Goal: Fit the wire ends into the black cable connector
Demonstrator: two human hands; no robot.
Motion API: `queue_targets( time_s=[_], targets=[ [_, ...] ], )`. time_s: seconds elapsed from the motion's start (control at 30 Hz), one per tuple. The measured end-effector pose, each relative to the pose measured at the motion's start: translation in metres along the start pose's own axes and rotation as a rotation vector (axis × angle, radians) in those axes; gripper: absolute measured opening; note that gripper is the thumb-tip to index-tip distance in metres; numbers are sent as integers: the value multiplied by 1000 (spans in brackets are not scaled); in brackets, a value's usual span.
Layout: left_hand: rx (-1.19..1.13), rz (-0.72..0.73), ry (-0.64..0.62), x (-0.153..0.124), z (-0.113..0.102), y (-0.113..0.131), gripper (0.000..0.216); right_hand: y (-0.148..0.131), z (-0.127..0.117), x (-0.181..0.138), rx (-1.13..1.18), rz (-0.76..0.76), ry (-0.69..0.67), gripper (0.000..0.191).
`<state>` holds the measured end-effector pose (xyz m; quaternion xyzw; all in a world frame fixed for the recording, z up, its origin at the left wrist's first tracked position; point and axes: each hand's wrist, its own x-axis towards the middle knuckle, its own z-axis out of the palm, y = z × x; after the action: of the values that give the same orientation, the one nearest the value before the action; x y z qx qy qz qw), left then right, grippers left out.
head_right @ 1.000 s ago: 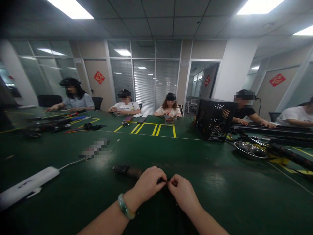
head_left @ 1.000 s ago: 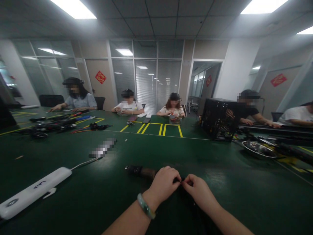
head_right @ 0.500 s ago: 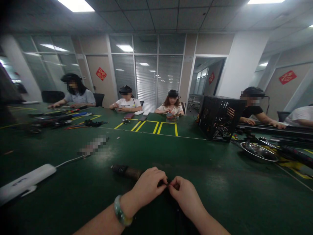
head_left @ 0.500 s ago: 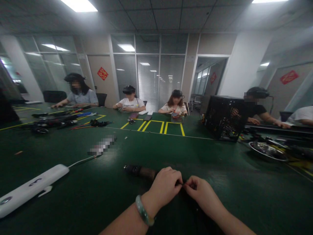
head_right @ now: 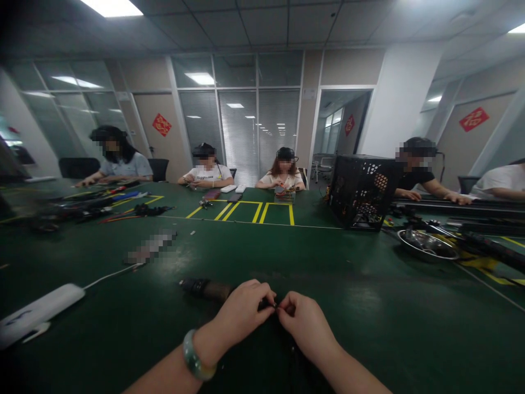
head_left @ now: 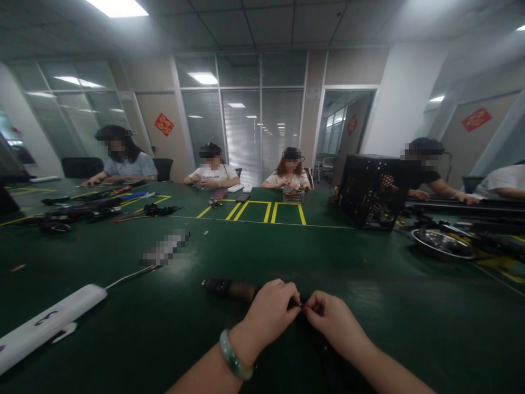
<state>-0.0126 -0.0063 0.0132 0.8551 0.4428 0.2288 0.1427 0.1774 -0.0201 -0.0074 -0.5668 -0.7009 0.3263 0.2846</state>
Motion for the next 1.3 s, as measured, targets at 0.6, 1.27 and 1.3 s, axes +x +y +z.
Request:
queue_targets(
  time_s=[0.6,1.27,1.3],
  targets=[
    [71,147,-13,-1,-4,4,9,-2,-4,-3,-53,-49,1,8],
    [74,84,-4,-2,-2,4,6,-2,-13,-6,-40,-1,-64,12],
    [70,83,-3,-2,-2,4,5,-2,-13,-6,-37,3,-65,12]
  ],
)
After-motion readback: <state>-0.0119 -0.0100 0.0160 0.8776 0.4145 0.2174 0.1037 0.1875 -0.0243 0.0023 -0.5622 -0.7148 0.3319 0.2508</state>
